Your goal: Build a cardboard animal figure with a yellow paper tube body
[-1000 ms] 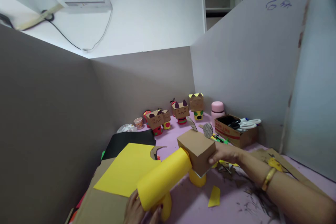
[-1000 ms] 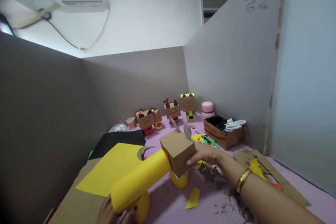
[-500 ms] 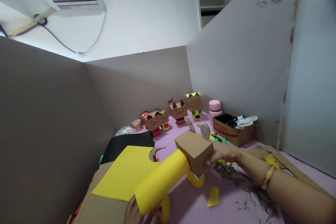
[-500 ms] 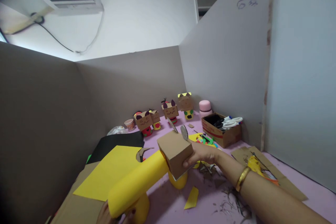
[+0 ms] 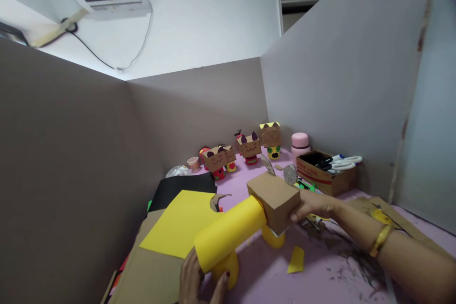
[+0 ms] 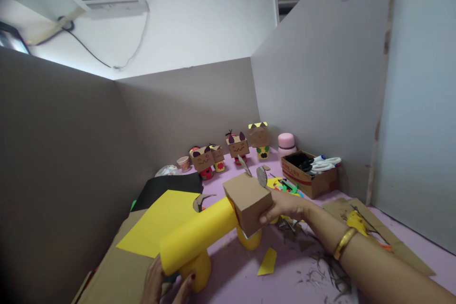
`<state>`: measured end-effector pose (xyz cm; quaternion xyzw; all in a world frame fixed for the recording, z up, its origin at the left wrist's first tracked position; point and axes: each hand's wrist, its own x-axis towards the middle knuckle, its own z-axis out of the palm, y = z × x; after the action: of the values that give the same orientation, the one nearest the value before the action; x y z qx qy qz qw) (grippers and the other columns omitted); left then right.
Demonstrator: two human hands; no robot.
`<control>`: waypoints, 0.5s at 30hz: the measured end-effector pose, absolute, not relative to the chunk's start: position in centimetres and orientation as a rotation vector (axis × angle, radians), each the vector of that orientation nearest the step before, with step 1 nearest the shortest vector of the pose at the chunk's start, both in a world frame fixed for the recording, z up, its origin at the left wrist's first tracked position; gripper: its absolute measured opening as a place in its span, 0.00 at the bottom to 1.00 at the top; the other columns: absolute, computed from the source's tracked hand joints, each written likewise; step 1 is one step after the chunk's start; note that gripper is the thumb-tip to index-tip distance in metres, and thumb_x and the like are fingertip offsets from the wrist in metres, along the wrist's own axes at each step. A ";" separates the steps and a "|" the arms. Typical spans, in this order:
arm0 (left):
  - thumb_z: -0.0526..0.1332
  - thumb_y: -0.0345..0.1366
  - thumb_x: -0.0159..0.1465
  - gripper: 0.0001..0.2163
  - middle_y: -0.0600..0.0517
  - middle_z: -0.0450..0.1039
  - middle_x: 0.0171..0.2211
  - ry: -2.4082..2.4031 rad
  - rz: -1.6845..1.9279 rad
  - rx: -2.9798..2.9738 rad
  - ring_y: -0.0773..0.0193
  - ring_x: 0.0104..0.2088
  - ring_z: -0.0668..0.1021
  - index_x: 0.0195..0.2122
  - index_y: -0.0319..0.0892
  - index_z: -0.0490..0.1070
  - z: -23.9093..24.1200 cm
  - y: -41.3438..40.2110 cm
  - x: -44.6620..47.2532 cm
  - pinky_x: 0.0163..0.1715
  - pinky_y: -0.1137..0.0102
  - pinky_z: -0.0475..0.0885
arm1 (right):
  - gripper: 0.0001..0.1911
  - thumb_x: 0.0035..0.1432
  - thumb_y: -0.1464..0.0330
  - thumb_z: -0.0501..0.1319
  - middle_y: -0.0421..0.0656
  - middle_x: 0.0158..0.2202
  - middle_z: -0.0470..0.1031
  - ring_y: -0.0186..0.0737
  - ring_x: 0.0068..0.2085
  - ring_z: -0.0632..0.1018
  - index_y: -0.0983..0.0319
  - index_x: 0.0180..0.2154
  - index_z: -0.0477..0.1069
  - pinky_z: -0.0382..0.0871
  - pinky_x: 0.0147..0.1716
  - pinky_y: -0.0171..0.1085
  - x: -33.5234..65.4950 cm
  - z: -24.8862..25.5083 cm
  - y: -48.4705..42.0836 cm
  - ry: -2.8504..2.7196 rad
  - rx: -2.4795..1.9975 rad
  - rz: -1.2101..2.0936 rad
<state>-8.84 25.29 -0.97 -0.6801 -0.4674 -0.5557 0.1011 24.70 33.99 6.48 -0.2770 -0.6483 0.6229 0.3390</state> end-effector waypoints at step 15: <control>0.63 0.46 0.56 0.30 0.41 0.55 0.62 -1.990 -1.884 -2.032 0.46 0.61 0.61 0.58 0.47 0.54 0.6 22.3 -8.3 0.57 0.47 0.60 | 0.59 0.38 0.65 0.73 0.51 0.64 0.56 0.51 0.62 0.60 0.59 0.66 0.41 0.54 0.59 0.48 26.0 7.1 31.8 -1.718 -0.714 1.568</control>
<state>-8.26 22.32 0.57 -0.5902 -0.5780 -0.5473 -0.1343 25.95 31.77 7.12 -0.2752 -0.6621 0.6046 0.3470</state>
